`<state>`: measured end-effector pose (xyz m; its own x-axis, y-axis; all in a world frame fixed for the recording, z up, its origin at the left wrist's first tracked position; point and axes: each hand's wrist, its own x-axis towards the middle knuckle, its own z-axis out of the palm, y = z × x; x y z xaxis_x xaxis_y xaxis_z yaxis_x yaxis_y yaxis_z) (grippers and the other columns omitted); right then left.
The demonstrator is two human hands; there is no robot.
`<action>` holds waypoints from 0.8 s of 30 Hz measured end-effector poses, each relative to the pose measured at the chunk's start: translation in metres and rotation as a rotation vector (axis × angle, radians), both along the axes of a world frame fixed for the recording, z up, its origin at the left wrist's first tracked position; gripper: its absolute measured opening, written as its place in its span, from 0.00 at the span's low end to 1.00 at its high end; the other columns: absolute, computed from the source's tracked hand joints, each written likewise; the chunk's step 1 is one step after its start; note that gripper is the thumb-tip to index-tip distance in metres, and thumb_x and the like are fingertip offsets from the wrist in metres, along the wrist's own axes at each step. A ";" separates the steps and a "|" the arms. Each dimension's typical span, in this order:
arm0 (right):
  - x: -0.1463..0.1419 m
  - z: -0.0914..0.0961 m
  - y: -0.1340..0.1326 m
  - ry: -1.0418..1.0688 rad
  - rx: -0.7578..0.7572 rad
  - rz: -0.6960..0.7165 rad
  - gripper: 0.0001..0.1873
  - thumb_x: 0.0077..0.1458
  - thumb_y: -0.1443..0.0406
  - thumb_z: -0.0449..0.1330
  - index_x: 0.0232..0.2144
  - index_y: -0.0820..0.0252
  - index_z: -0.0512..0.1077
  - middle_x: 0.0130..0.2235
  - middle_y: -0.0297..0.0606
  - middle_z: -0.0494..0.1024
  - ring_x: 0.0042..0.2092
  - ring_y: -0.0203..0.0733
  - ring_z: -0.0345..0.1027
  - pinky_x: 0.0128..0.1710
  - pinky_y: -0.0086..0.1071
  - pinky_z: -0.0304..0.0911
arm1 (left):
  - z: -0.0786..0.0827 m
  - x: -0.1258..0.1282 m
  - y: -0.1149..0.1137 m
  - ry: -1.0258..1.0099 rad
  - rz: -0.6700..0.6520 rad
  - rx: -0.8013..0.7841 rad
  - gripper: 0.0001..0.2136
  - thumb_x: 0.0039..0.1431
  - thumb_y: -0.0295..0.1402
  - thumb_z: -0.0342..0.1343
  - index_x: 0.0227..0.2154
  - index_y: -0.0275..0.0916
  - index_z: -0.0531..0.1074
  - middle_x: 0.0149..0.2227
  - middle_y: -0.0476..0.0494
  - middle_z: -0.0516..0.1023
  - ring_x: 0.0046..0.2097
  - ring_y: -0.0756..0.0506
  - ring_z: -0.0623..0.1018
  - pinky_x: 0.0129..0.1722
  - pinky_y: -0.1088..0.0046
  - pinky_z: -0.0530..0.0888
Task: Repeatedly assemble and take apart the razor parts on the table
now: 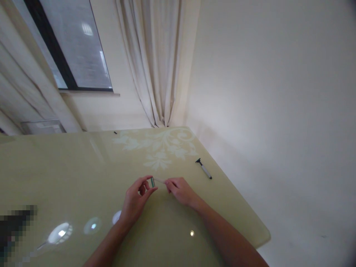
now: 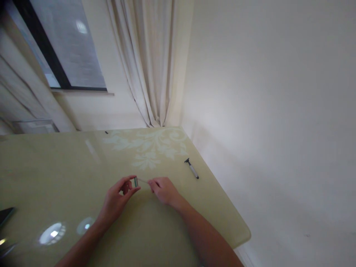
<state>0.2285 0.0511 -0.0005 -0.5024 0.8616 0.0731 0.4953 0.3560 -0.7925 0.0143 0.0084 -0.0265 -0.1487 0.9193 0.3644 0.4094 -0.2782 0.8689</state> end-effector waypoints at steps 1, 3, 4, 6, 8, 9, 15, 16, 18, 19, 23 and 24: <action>0.000 0.000 0.000 -0.007 0.009 -0.022 0.24 0.70 0.59 0.51 0.22 0.61 0.69 0.22 0.30 0.66 0.28 0.35 0.60 0.31 0.30 0.50 | 0.000 0.000 0.000 -0.002 0.005 0.000 0.20 0.55 0.44 0.67 0.47 0.40 0.77 0.27 0.54 0.71 0.26 0.50 0.68 0.29 0.74 0.70; 0.000 0.001 0.000 0.000 0.006 0.008 0.24 0.71 0.59 0.51 0.23 0.61 0.69 0.22 0.30 0.66 0.28 0.35 0.59 0.31 0.30 0.50 | 0.002 0.000 0.000 -0.005 0.013 0.001 0.20 0.55 0.45 0.66 0.47 0.40 0.77 0.27 0.53 0.72 0.26 0.50 0.69 0.29 0.74 0.70; 0.000 0.002 -0.001 0.007 -0.003 0.043 0.24 0.71 0.59 0.51 0.23 0.61 0.70 0.23 0.30 0.66 0.27 0.35 0.59 0.31 0.29 0.50 | 0.002 0.001 0.000 -0.003 0.014 0.004 0.20 0.55 0.45 0.66 0.47 0.41 0.78 0.28 0.53 0.72 0.26 0.50 0.69 0.29 0.74 0.70; 0.000 0.002 -0.001 0.009 -0.017 0.082 0.23 0.71 0.59 0.51 0.23 0.61 0.70 0.23 0.30 0.66 0.28 0.34 0.60 0.31 0.29 0.50 | 0.003 0.000 -0.001 0.004 0.010 0.006 0.20 0.55 0.45 0.66 0.47 0.41 0.78 0.28 0.53 0.72 0.27 0.50 0.69 0.29 0.74 0.70; 0.001 0.001 0.000 -0.007 -0.011 0.031 0.23 0.70 0.60 0.51 0.23 0.61 0.69 0.22 0.30 0.66 0.28 0.35 0.60 0.31 0.29 0.50 | 0.003 0.000 0.000 0.008 0.011 0.007 0.20 0.55 0.45 0.66 0.47 0.40 0.78 0.28 0.53 0.72 0.27 0.50 0.69 0.29 0.74 0.70; 0.001 0.001 0.001 -0.010 -0.010 0.000 0.24 0.70 0.60 0.51 0.22 0.61 0.69 0.22 0.30 0.66 0.28 0.35 0.60 0.31 0.29 0.50 | 0.002 0.000 0.000 0.010 0.013 0.005 0.20 0.55 0.45 0.66 0.47 0.40 0.78 0.28 0.53 0.72 0.26 0.50 0.69 0.29 0.74 0.70; 0.000 -0.001 0.001 0.033 -0.077 0.090 0.23 0.70 0.60 0.52 0.22 0.61 0.71 0.22 0.30 0.66 0.28 0.35 0.60 0.31 0.30 0.51 | 0.002 -0.001 0.000 0.013 0.013 0.000 0.20 0.55 0.45 0.66 0.47 0.41 0.78 0.28 0.52 0.72 0.27 0.50 0.70 0.29 0.74 0.71; 0.000 -0.001 0.001 0.018 -0.071 0.068 0.24 0.70 0.60 0.52 0.22 0.61 0.71 0.22 0.30 0.65 0.27 0.35 0.59 0.31 0.30 0.51 | 0.002 -0.001 0.000 0.010 0.014 0.002 0.20 0.55 0.46 0.66 0.47 0.41 0.78 0.28 0.52 0.73 0.27 0.50 0.70 0.29 0.74 0.71; 0.001 -0.001 0.002 0.003 -0.068 0.016 0.25 0.70 0.60 0.52 0.21 0.61 0.70 0.21 0.30 0.63 0.27 0.35 0.58 0.30 0.30 0.50 | 0.003 0.000 0.000 0.001 0.014 -0.001 0.20 0.54 0.46 0.66 0.46 0.41 0.78 0.28 0.52 0.72 0.26 0.50 0.70 0.28 0.74 0.70; 0.001 -0.001 0.002 0.010 -0.079 0.017 0.25 0.70 0.59 0.51 0.22 0.61 0.70 0.21 0.30 0.63 0.27 0.35 0.58 0.30 0.30 0.50 | 0.003 0.000 0.000 -0.005 0.013 -0.002 0.20 0.54 0.46 0.66 0.46 0.40 0.78 0.28 0.53 0.72 0.26 0.50 0.69 0.28 0.74 0.70; 0.001 0.000 0.001 0.046 -0.132 0.136 0.24 0.70 0.59 0.51 0.23 0.61 0.71 0.23 0.31 0.66 0.27 0.35 0.60 0.30 0.29 0.51 | 0.004 0.001 -0.001 -0.012 0.010 0.016 0.19 0.55 0.45 0.66 0.46 0.41 0.78 0.28 0.53 0.72 0.26 0.50 0.69 0.27 0.75 0.70; 0.001 0.000 0.001 0.041 -0.129 0.136 0.24 0.70 0.59 0.52 0.23 0.61 0.71 0.22 0.30 0.66 0.27 0.35 0.59 0.30 0.29 0.51 | 0.004 0.001 -0.001 -0.007 0.005 0.017 0.19 0.55 0.45 0.66 0.46 0.41 0.78 0.28 0.53 0.72 0.26 0.50 0.69 0.27 0.75 0.70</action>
<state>0.2293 0.0522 -0.0006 -0.6137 0.7894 -0.0111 0.4159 0.3113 -0.8545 0.0152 0.0076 -0.0225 -0.1563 0.9122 0.3787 0.4049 -0.2906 0.8670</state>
